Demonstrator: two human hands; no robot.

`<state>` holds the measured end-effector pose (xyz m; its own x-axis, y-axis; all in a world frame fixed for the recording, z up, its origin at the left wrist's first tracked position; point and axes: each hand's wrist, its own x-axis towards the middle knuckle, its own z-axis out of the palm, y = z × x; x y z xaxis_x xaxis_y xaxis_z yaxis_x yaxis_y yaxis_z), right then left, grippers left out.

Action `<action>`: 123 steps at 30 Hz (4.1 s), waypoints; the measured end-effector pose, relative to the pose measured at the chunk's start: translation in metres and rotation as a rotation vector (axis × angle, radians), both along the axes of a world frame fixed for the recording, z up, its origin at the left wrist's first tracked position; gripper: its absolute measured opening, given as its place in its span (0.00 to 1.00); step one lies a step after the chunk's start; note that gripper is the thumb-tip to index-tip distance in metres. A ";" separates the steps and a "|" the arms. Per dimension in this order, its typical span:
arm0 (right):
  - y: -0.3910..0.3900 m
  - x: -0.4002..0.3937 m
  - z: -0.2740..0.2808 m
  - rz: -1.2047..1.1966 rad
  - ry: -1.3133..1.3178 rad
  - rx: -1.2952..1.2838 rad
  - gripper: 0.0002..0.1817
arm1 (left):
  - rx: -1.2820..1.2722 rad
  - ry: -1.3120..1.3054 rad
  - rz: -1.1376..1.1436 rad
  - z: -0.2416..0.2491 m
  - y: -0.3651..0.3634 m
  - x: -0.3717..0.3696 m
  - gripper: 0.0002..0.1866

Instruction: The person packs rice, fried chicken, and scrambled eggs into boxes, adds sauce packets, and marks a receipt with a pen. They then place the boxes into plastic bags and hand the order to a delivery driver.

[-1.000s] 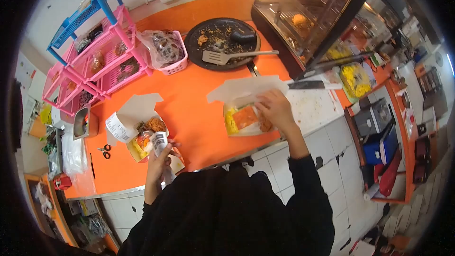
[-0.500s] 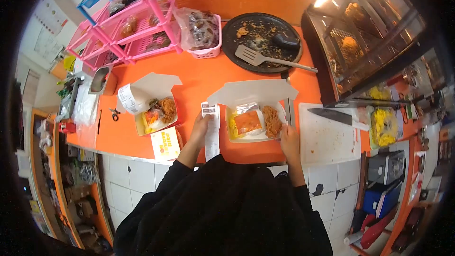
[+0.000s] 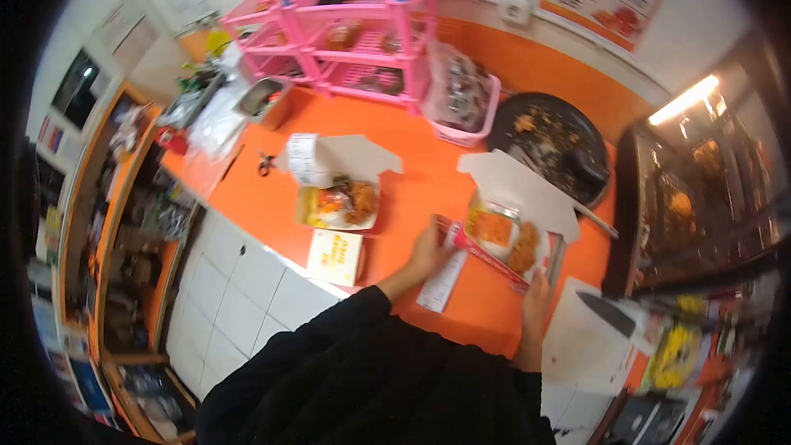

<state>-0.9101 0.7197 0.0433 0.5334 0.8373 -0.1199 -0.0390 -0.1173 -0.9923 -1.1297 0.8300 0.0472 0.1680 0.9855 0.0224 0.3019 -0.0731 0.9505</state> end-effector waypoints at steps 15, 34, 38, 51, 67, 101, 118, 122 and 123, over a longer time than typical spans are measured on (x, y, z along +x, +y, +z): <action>0.022 -0.084 0.086 -0.498 -0.430 0.274 0.22 | 0.526 0.097 0.672 0.113 0.065 -0.228 0.27; 0.097 -0.448 0.152 0.574 0.333 0.303 0.19 | 0.505 0.298 -0.480 0.051 0.076 -0.455 0.08; 0.094 -0.452 0.149 0.937 0.047 0.356 0.17 | 0.556 0.374 -0.557 0.027 0.067 -0.455 0.06; 0.082 -0.467 0.163 1.201 0.010 0.407 0.10 | 0.457 0.640 -0.415 0.028 0.108 -0.428 0.20; 0.199 -0.496 -0.003 0.347 -0.505 0.034 0.12 | 0.352 0.710 -0.525 0.038 0.141 -0.436 0.49; 0.246 -0.487 -0.017 0.195 -0.891 0.158 0.14 | 0.464 0.580 -0.479 0.026 0.064 -0.444 0.40; 0.293 -0.631 0.024 0.814 -1.274 0.532 0.11 | 0.361 0.597 -0.550 0.027 0.081 -0.441 0.43; 0.301 -0.638 0.023 0.977 -1.400 0.394 0.10 | 0.417 0.530 -0.561 0.012 0.086 -0.442 0.40; 0.302 -0.637 0.023 0.958 -1.457 0.464 0.11 | 0.416 0.524 -0.561 0.011 0.087 -0.442 0.40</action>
<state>-1.5469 1.0217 0.0658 -0.6522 0.7112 0.2622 0.7094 0.6946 -0.1196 -1.5718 0.9168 0.0579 0.7152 0.6834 0.1463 0.5084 -0.6524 0.5621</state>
